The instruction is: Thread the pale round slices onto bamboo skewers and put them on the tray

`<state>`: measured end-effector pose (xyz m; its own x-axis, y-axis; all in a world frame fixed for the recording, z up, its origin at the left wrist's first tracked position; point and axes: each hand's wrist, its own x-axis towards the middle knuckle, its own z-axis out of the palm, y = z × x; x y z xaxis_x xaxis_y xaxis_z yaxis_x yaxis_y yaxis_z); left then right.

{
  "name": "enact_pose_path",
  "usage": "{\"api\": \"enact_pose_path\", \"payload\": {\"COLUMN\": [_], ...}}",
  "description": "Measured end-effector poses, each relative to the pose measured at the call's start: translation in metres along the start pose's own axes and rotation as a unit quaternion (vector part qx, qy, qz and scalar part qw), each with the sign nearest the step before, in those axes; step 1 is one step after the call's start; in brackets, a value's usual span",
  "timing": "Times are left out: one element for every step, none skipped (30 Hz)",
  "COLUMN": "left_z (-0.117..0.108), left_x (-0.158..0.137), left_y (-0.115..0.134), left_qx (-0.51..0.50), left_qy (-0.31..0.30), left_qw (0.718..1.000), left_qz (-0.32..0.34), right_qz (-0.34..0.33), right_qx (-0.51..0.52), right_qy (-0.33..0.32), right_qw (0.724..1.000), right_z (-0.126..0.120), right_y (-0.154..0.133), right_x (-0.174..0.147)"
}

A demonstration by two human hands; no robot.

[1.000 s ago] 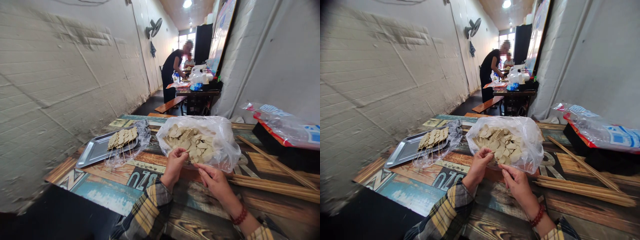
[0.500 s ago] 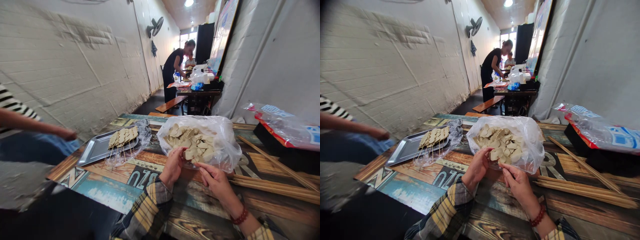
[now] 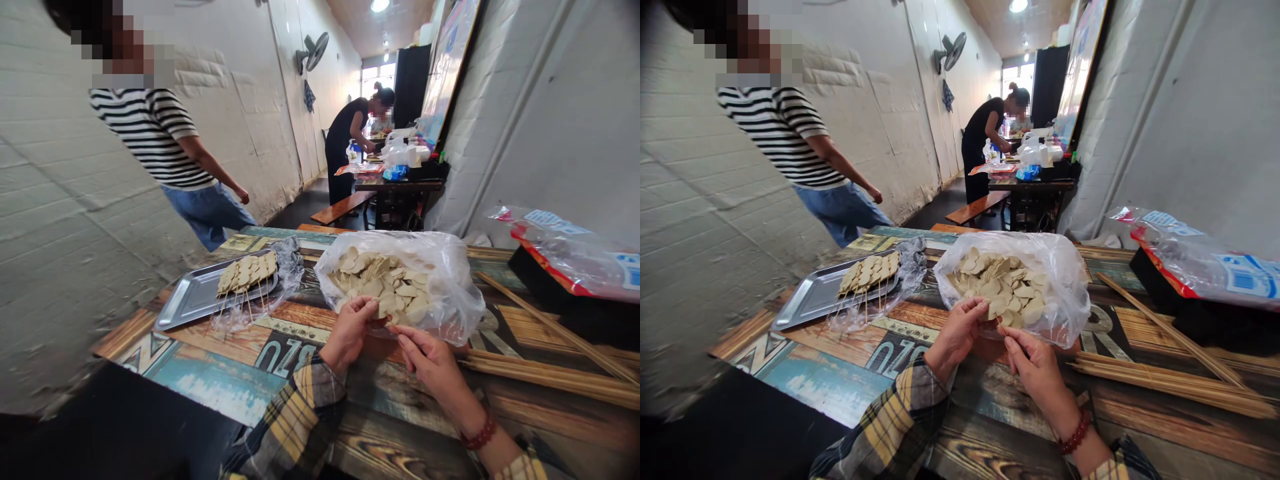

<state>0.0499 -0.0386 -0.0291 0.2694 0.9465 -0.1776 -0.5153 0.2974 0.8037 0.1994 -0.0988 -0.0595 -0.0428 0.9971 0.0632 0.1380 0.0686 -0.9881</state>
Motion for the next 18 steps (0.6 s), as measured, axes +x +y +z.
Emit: {"api": "enact_pose_path", "payload": {"left_z": [-0.0002,-0.0002,0.0000,0.0002,0.0004,0.0005,0.0004,0.0002,-0.0002,-0.0007,-0.0012,-0.0016,-0.0019,-0.0020,-0.0019,-0.0017,-0.0014,-0.0010], "left_x": [0.0002,0.0003,0.0003,0.0001,-0.0002,-0.0004,-0.0006,-0.0007,-0.0006,-0.0004,-0.0002,0.0000,0.0002,0.0002,0.0001,-0.0002,-0.0005,-0.0009], "left_y": [0.0002,0.0007,0.0016,0.0027,0.0039,0.0049,0.0058,0.0063,0.0064,0.0063,0.0060,0.0056,0.0052,0.0050,0.0051,0.0053,0.0056,0.0061], "left_qx": [0.002,0.001,-0.001,-0.004,-0.007,-0.010,-0.011,-0.012,-0.012,-0.013,-0.014,-0.016,-0.019,-0.021,-0.024,-0.027,-0.029,-0.031], "left_qy": [0.005,0.012,0.017,0.021,0.025,0.028,0.030,0.031,0.029,0.026,0.022,0.018,0.014,0.012,0.012,0.012,0.014,0.015], "left_qw": [1.000,1.000,1.000,1.000,0.999,0.999,0.999,0.999,0.999,0.999,0.999,0.999,0.999,0.999,0.999,0.999,0.999,0.999], "left_qz": [0.002,0.007,0.013,0.019,0.026,0.031,0.034,0.036,0.037,0.036,0.036,0.035,0.035,0.033,0.031,0.028,0.024,0.019], "right_qz": [0.001,0.004,0.005,0.005,0.002,-0.002,-0.006,-0.009,-0.010,-0.011,-0.012,-0.012,-0.011,-0.010,-0.009,-0.009,-0.011,-0.014], "right_qx": [-0.006,-0.013,-0.021,-0.032,-0.044,-0.055,-0.064,-0.071,-0.075,-0.077,-0.078,-0.080,-0.080,-0.080,-0.078,-0.077,-0.077,-0.078], "right_qy": [0.000,-0.001,-0.003,-0.005,-0.006,-0.007,-0.008,-0.009,-0.011,-0.010,-0.010,-0.009,-0.007,-0.005,-0.004,-0.003,-0.003,0.000], "right_qw": [1.000,1.000,1.000,0.999,0.999,0.998,0.998,0.997,0.997,0.997,0.997,0.997,0.997,0.997,0.997,0.997,0.997,0.997], "right_z": [0.0003,0.0005,0.0007,0.0007,0.0007,0.0005,0.0004,0.0002,0.0000,-0.0002,-0.0003,-0.0003,-0.0004,-0.0004,-0.0004,-0.0004,-0.0004,-0.0005], "right_y": [-0.0011,-0.0022,-0.0031,-0.0037,-0.0039,-0.0038,-0.0035,-0.0030,-0.0024,-0.0018,-0.0012,-0.0007,-0.0003,0.0002,0.0006,0.0010,0.0014,0.0017], "right_x": [-0.0004,-0.0008,-0.0013,-0.0019,-0.0024,-0.0028,-0.0031,-0.0033,-0.0034,-0.0034,-0.0033,-0.0032,-0.0030,-0.0029,-0.0027,-0.0025,-0.0024,-0.0022]}}
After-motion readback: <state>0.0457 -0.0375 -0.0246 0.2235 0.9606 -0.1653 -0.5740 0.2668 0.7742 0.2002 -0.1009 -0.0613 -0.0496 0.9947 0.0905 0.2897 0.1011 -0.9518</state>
